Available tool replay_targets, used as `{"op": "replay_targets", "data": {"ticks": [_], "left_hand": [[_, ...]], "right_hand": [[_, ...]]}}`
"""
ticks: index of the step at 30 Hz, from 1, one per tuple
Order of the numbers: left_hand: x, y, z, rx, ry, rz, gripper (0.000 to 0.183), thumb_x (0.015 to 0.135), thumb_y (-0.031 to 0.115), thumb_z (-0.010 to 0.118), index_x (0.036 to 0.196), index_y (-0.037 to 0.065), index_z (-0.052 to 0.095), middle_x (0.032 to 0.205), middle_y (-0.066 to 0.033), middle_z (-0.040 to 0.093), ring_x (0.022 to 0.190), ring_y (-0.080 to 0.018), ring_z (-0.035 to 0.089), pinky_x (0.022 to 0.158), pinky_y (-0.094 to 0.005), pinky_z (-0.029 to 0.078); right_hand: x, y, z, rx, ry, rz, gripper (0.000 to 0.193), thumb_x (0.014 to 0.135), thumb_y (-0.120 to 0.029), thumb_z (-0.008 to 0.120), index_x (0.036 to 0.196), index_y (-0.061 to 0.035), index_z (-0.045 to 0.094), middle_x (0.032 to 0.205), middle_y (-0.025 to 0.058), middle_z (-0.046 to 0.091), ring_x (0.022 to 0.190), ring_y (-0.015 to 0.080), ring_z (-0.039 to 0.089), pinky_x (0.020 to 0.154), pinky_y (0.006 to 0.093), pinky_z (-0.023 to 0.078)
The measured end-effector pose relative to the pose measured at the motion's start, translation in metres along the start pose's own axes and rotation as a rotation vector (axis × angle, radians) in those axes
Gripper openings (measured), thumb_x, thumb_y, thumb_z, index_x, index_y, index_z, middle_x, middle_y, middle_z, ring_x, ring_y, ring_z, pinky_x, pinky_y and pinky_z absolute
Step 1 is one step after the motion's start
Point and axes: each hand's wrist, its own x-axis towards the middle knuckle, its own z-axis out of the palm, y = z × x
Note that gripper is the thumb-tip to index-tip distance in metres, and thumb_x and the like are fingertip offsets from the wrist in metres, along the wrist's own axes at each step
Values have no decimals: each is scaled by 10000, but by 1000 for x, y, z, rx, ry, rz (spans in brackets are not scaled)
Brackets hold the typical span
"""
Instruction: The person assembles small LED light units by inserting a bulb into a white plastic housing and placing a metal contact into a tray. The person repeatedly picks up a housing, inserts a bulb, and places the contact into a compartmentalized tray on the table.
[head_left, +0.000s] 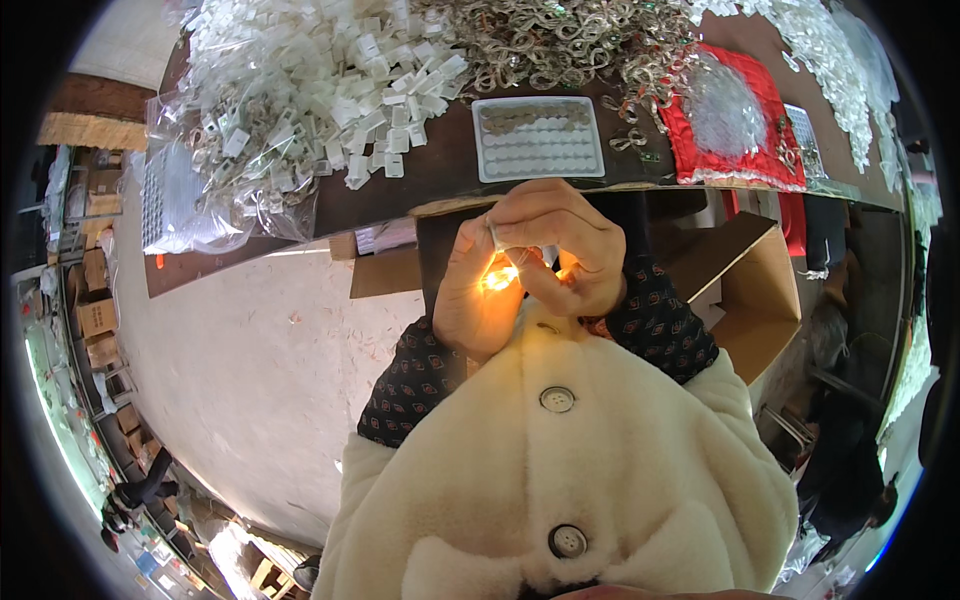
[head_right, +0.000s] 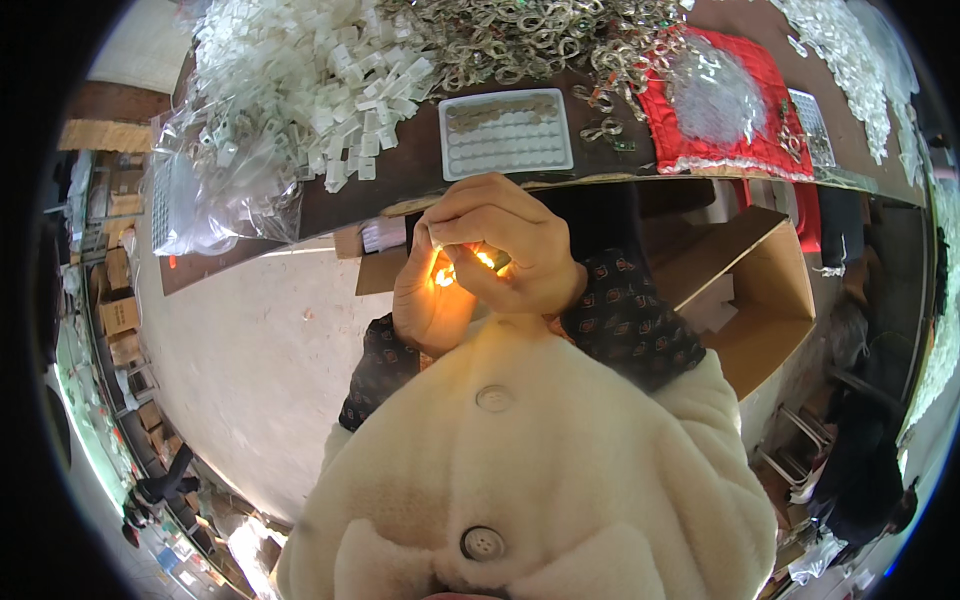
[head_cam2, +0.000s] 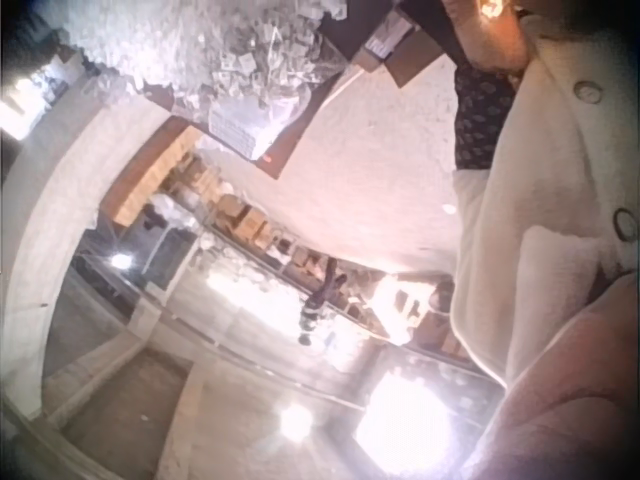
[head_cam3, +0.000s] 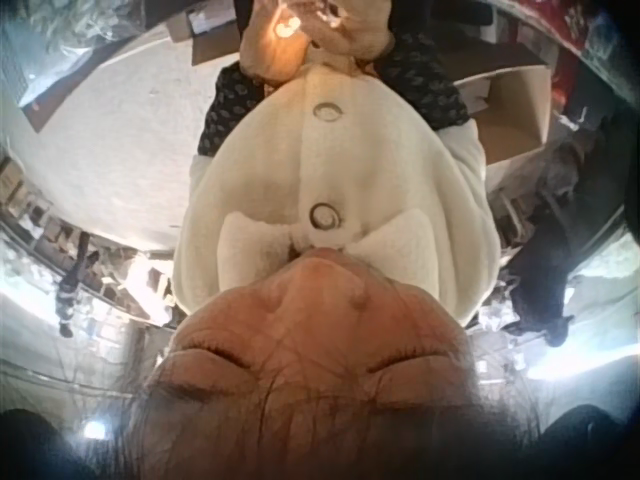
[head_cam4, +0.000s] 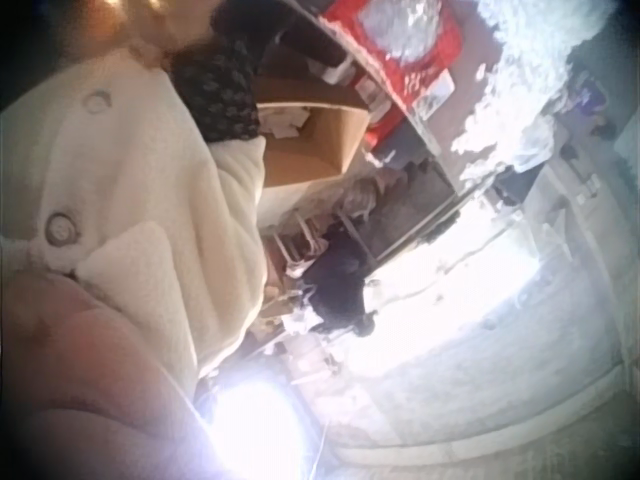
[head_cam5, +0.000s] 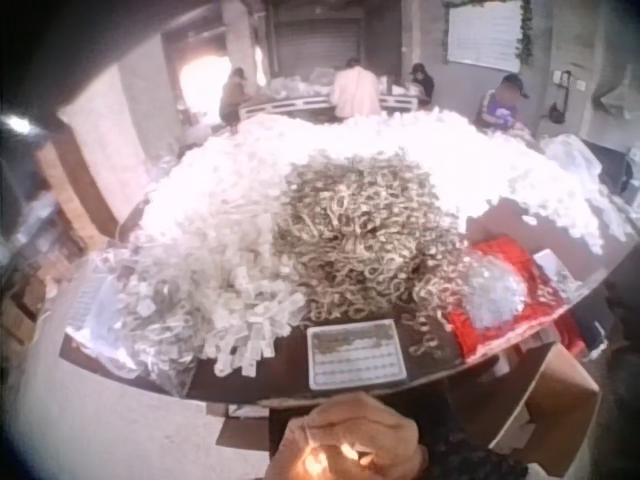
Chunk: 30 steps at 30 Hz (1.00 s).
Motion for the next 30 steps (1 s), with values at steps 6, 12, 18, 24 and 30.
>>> {"op": "replay_targets", "data": {"ticks": [6, 12, 18, 24, 30], "left_hand": [[-6, -7, -4, -340, 91, -70, 351, 1036, 365, 514, 1265, 99, 537, 1136, -51, 618, 1022, -170, 589, 938, -340, 468], [13, -17, -14, -42, -83, -13, 229, 1009, 276, 567, 1106, 68, 578, 1050, -81, 606, 880, -175, 506, 833, -327, 419], [20, -19, -16, -83, 18, -8, 136, 992, 204, 596, 982, 70, 576, 906, -64, 562, 823, -172, 434, 763, -331, 365], [24, -20, -17, 44, 92, -55, 131, 989, 201, 600, 1021, 77, 577, 956, -85, 595, 847, -174, 465, 793, -334, 383], [24, -20, -19, 42, 105, -47, 129, 981, 186, 602, 1044, 77, 574, 986, -101, 603, 851, -181, 463, 768, -333, 384]], "right_hand": [[-9, 5, -6, -124, 10, -70, 257, 794, 28, 732, 1046, 1, 687, 1117, 160, 673, 987, 333, 661, 857, 401, 548], [-39, 6, -67, -436, 66, 105, 317, 854, -90, 720, 1164, -27, 701, 1143, 172, 692, 993, 325, 672, 863, 385, 535], [-59, 25, -175, -998, 534, 415, 157, 839, 9, 708, 981, -53, 732, 962, 139, 690, 814, 255, 689, 676, 313, 554], [-74, 36, -206, -1003, 520, 553, 149, 838, -68, 754, 984, -55, 726, 925, 115, 684, 748, 219, 677, 663, 312, 543], [-72, 49, -208, -1036, 343, 452, 142, 837, -82, 763, 969, -41, 728, 916, 108, 693, 743, 228, 675, 668, 316, 533]]}}
